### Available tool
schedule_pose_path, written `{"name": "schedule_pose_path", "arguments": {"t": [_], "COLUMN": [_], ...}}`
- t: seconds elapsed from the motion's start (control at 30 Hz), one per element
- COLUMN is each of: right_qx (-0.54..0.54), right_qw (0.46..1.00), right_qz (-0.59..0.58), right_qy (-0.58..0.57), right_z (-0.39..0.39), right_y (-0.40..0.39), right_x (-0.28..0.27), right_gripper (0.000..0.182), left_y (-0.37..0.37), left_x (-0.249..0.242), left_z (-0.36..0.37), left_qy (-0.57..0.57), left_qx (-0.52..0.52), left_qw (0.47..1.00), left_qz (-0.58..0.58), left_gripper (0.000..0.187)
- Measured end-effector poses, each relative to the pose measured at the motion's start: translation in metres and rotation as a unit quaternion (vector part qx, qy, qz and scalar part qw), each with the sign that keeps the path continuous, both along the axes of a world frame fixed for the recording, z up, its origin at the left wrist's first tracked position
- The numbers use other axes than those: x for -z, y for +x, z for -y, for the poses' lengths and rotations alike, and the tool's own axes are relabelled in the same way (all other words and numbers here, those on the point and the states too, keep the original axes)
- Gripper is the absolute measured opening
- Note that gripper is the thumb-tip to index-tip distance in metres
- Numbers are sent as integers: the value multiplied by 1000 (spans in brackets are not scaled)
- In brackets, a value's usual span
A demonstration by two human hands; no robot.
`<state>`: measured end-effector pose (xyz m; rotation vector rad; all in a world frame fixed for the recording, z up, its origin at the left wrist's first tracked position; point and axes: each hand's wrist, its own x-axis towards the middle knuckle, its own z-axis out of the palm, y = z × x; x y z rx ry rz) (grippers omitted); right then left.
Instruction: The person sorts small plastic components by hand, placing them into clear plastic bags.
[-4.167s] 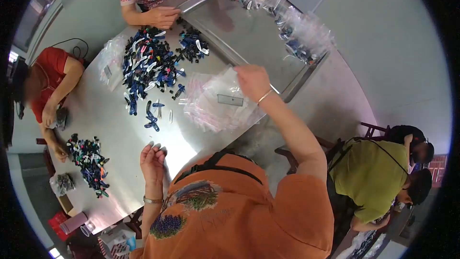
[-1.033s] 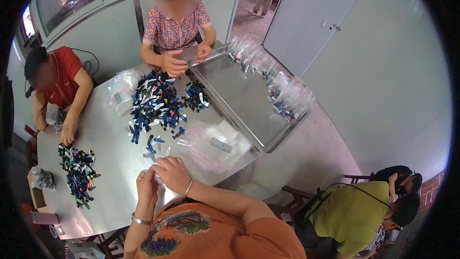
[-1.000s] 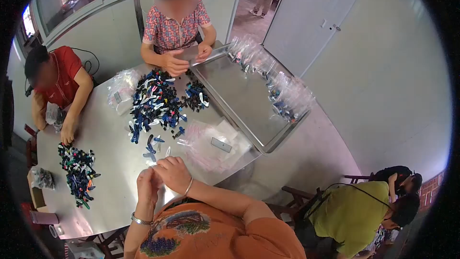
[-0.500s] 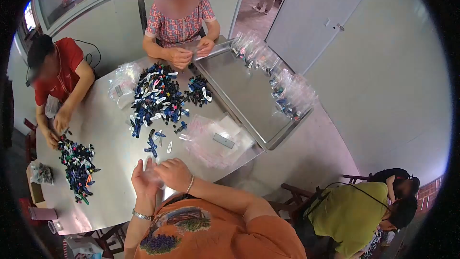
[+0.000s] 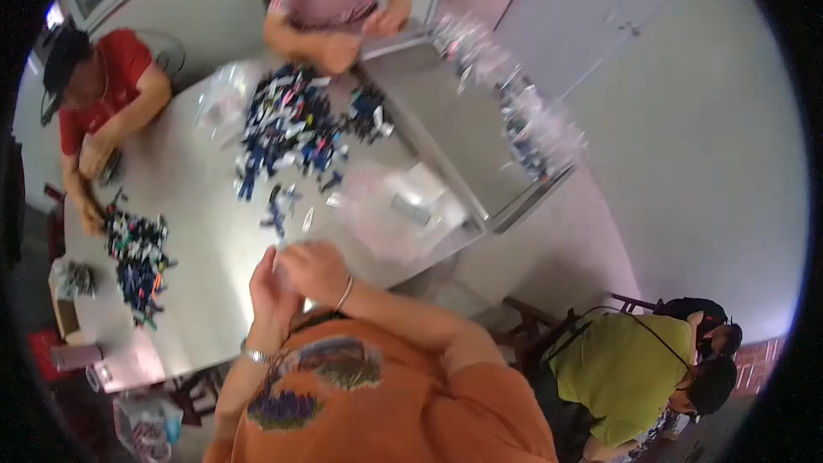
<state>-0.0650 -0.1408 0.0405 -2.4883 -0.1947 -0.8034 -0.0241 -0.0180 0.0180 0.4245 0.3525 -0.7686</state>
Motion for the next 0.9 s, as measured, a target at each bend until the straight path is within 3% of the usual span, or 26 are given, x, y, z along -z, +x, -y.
{"name": "schedule_pose_path", "arguments": {"t": [0.03,0.07,0.13,0.3,0.37,0.43,0.5,0.53,0.6,0.63,0.7,0.83,0.9], "right_qx": [3,2,-6,-31,-128,-126,-13,-17,-36,-39,-32,-12,-41], "right_qw": [1000,998,998,993,977,963,989,989,988,988,961,962,969], "right_qz": [-23,-43,-61,-111,-149,-196,-141,-143,-102,-101,-201,-249,-220], "right_qy": [-16,-34,-34,-26,86,138,41,44,-107,-107,-187,-114,-106], "right_z": [-1,-1,-5,-2,5,18,35,45,59,62,66,65,67], "right_y": [1,1,1,2,5,13,34,45,64,65,66,91,112], "right_x": [-3,-6,-1,1,8,16,33,42,49,48,44,46,43], "right_gripper": [18,22,26,27,27,22,15,15,7,7,6,10,25], "left_y": [1,0,8,8,17,23,21,22,19,20,20,22,20], "left_x": [-10,-22,2,10,26,21,6,10,10,10,8,15,16], "left_z": [-6,0,-7,-14,-26,-33,-35,-38,-38,-37,-39,-39,-40], "left_qy": [-37,46,-8,47,-4,-21,34,12,9,4,9,2,-6], "left_qx": [25,-28,-57,-113,-121,-116,-161,-152,-155,-154,-157,-152,-145], "left_qw": [999,998,996,988,985,982,976,977,978,978,977,978,981], "left_qz": [12,-20,-72,-94,-122,-150,-142,-147,-142,-138,-146,-141,-129], "left_gripper": [25,28,23,19,17,12,10,9,9,10,11,10,10]}}
